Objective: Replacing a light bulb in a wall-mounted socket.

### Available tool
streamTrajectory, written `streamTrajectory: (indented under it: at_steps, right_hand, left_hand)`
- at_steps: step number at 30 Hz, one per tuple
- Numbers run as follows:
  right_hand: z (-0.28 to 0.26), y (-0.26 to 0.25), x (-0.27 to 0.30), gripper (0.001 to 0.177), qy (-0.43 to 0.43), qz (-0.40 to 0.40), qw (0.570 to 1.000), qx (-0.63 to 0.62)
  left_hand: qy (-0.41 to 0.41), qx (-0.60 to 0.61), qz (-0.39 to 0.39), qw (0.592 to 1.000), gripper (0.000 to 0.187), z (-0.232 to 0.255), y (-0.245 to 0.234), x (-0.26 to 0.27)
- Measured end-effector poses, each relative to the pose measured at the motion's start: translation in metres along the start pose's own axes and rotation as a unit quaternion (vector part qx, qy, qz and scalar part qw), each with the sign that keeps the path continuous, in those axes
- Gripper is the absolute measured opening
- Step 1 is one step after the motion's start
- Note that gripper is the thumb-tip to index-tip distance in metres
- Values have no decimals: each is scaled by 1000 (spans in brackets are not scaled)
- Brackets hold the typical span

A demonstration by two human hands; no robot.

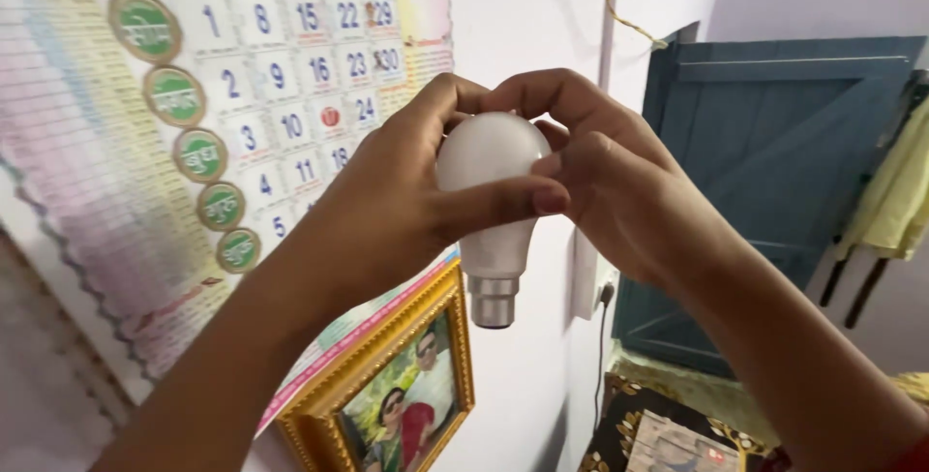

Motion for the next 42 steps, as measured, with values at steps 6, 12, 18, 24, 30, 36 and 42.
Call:
streamTrajectory:
  at_steps: [6, 12, 18, 24, 30, 36, 42]
  right_hand:
    - [-9, 13, -11, 63, -26, -55, 998, 30]
    - [1, 20, -16, 54, 42, 108, 991, 69]
    - [-26, 19, -16, 52, 21, 3, 1000, 2]
    - [0, 20, -8, 50, 102, 120, 983, 92]
    - [-40, 28, -10, 67, 23, 55, 998, 15]
    - [-22, 27, -10, 66, 87, 90, 984, 129]
    - [-22, 21, -7, 60, 87, 120, 982, 114]
  left_hand:
    - [-19, 33, 26, 999, 87, 7, -9, 5]
    - [-22, -84, 26, 996, 83, 21, -1, 4]
    - [-15, 57, 31, 998, 87, 8, -11, 3]
    - [-18, 12, 18, 1000, 90, 11, 4, 5]
    - [17, 127, 21, 992, 83, 23, -8, 6]
    - [1, 149, -1, 989, 86, 25, -4, 18]
    - [-9, 89, -18, 996, 89, 32, -5, 14]
Point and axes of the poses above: each hand's wrist, its own x-axis away from the middle knuckle, its own y-axis out of the palm, z = x × y, the point moved 1 cm from there along -x, towards the middle knuckle, and after that the axes turned 11 degrees about x, right-handed, at the moved point
